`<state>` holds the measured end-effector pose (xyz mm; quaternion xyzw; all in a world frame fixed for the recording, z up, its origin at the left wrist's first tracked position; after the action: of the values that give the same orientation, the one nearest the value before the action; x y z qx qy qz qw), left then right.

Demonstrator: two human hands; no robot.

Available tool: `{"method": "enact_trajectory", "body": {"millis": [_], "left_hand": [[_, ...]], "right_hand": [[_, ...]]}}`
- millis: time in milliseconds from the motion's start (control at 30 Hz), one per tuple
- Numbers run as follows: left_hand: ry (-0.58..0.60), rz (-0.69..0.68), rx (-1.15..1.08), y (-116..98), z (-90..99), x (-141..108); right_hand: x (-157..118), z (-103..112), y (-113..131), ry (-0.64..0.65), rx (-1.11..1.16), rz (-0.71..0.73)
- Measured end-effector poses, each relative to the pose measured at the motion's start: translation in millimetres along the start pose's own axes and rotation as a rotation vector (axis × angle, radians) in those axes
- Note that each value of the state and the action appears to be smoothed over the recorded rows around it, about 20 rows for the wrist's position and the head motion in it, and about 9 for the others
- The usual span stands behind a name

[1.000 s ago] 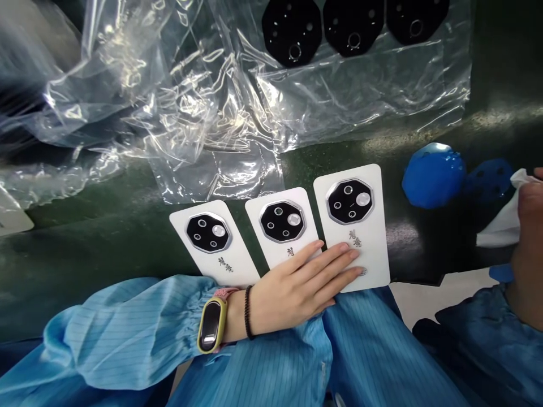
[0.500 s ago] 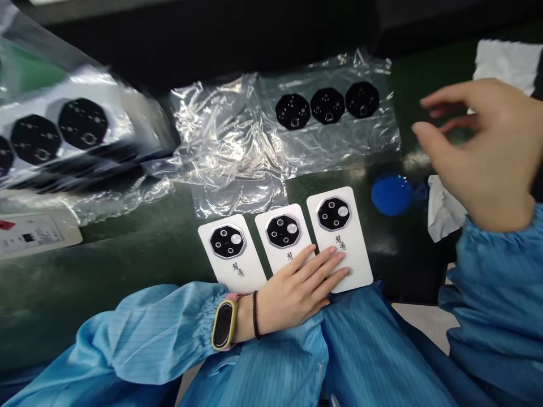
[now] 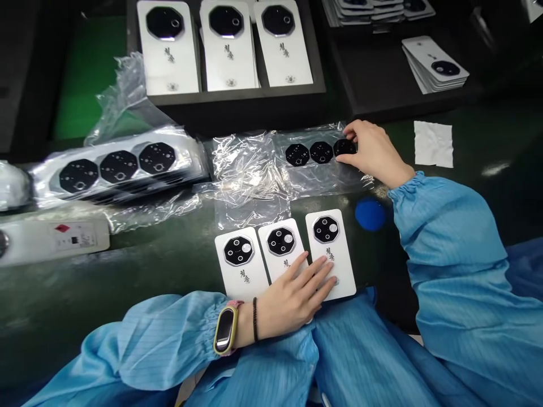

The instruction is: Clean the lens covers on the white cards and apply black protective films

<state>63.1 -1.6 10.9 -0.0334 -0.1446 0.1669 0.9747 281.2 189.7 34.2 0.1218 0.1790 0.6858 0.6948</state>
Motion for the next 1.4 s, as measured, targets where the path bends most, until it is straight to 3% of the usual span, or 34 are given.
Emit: {"method": "enact_trajectory", "body": {"millis": [300,700,933,1067,1167,1300,1400], "left_hand": [[-0.033,0.026,0.003,-0.8,8.9,0.8],[-0.140,0.067,0.058,-8.6,29.0,-2.4],[-0.175,0.062,0.063,-16.1,36.6,6.0],[-0.231,0.109,-0.058,-16.0,44.9,9.7],[-0.315,0.283,-0.312,0.1,50.6,11.9],[-0.383,0.785,-0.884,41.6,48.1,20.9],[-0.376,0.967,-1.226,61.1,43.8,32.9]], "right_hand": [[24.2,-7.3,-17.2,0.021,0.035,0.065],[0.9,10.8,0.8,-0.018,0.057,0.125],[2.9,19.9,-12.3,-0.071,0.262,0.138],[-11.5,32.3,-14.1,-0.065,0.335,0.145],[-42.2,42.1,0.3,-0.049,0.346,0.280],[-92.6,43.9,31.4,0.035,0.336,0.615],[-115.9,37.6,46.2,0.056,0.277,0.748]]}}
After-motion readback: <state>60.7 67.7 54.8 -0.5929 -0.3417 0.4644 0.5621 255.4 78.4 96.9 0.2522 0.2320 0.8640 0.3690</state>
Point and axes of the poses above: each hand's wrist, its own x-axis towards the middle knuckle, its own z-axis out of the back of the hand, y = z × x, the point moved 3 cm from there along x, towards the middle knuckle, and after that the axes turned 4 degrees about x, right-handed, at the moved point
